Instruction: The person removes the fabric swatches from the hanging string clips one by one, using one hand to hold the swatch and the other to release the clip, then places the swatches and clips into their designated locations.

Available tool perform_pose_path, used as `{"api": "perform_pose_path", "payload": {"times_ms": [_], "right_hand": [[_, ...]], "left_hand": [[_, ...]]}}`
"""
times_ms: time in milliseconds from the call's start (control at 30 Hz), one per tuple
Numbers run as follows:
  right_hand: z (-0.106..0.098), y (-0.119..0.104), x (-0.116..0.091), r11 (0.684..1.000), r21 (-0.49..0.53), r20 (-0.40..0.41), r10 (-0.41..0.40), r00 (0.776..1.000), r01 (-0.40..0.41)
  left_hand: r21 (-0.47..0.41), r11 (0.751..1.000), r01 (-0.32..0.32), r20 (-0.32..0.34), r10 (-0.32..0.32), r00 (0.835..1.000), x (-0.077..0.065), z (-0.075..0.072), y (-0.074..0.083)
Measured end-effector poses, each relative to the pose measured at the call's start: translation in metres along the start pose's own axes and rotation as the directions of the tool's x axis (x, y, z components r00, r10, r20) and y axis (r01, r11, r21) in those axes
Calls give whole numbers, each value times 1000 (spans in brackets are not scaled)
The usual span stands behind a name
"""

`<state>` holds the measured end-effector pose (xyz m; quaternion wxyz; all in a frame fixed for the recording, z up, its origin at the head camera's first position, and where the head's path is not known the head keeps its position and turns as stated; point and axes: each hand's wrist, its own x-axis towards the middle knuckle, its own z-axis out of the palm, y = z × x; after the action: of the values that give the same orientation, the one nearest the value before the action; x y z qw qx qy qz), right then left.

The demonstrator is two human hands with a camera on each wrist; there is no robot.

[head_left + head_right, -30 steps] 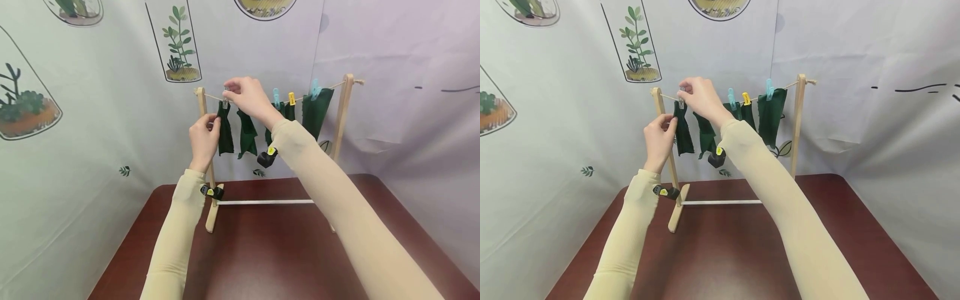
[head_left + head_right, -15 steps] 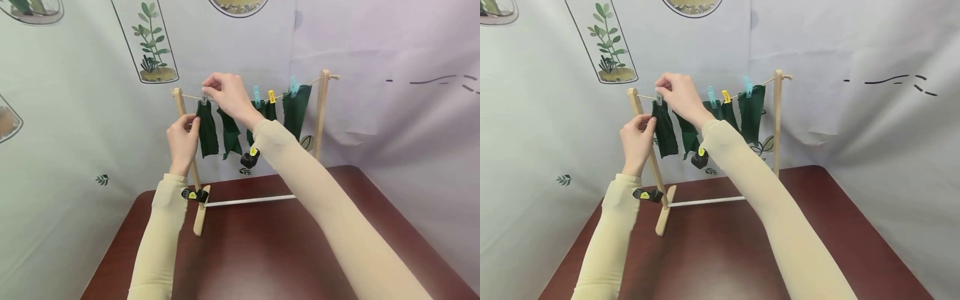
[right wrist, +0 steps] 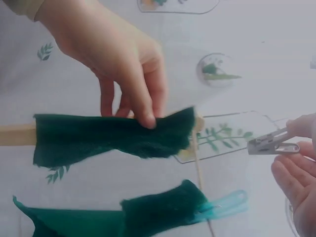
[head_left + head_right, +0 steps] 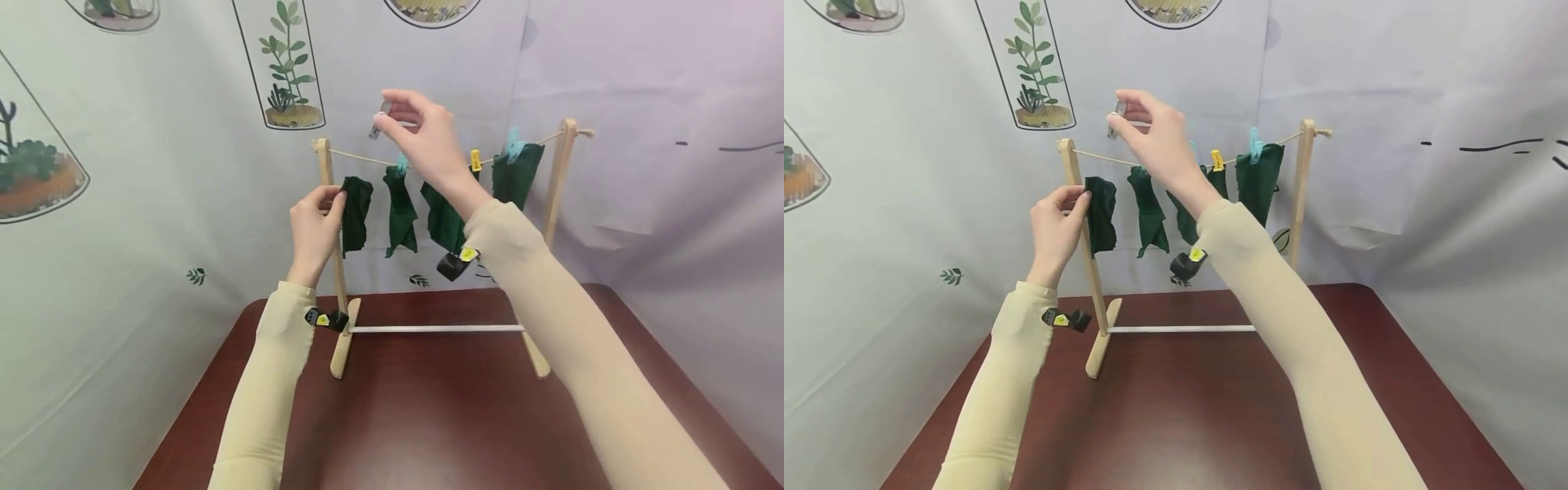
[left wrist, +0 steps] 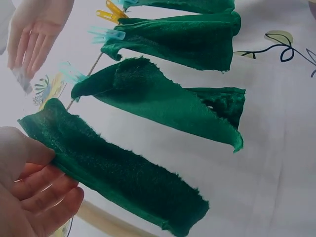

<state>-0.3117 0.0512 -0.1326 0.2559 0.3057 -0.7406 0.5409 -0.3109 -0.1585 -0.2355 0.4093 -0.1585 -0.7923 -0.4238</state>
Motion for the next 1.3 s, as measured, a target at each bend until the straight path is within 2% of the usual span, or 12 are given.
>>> {"api": "perform_pose_path", "payload": {"times_ms": [167,333,533,667,867,967,1100,1200,1300], "right_hand": [[-24,0,-17,997,71,-27,3,1000,-1],[-47,0,-34,988,156,-67,-4,998,15],[-78,-3,-62,967,253,-167,18,986,25],[-95,6,-86,943,328,-259,37,965,51],[-123,36,-122,910,415,-311,141,940,2],[-137,54,-143,913,406,-336,186,923,-36],[-154,73,-168,925,369,-390,247,887,-96],[-165,83,-183,917,375,-411,296,862,-137],[-174,91,-199,906,379,-396,343,852,-189]], "left_hand": [[-3,1000,-3,18,3,1000,-7,-4,-5],[26,1000,7,18,-8,1000,-14,-14,-12],[21,997,71,-4,-71,997,-25,-29,-20],[11,990,143,-14,-143,990,-37,-39,-29],[24,977,214,-33,-213,976,-54,-54,-44],[33,968,250,-33,-249,968,-65,-60,-52],[58,958,281,-24,-280,960,-79,-68,-65],[89,951,297,-24,-296,955,-90,-75,-73],[125,939,319,-25,-319,947,-101,-83,-81]]}}
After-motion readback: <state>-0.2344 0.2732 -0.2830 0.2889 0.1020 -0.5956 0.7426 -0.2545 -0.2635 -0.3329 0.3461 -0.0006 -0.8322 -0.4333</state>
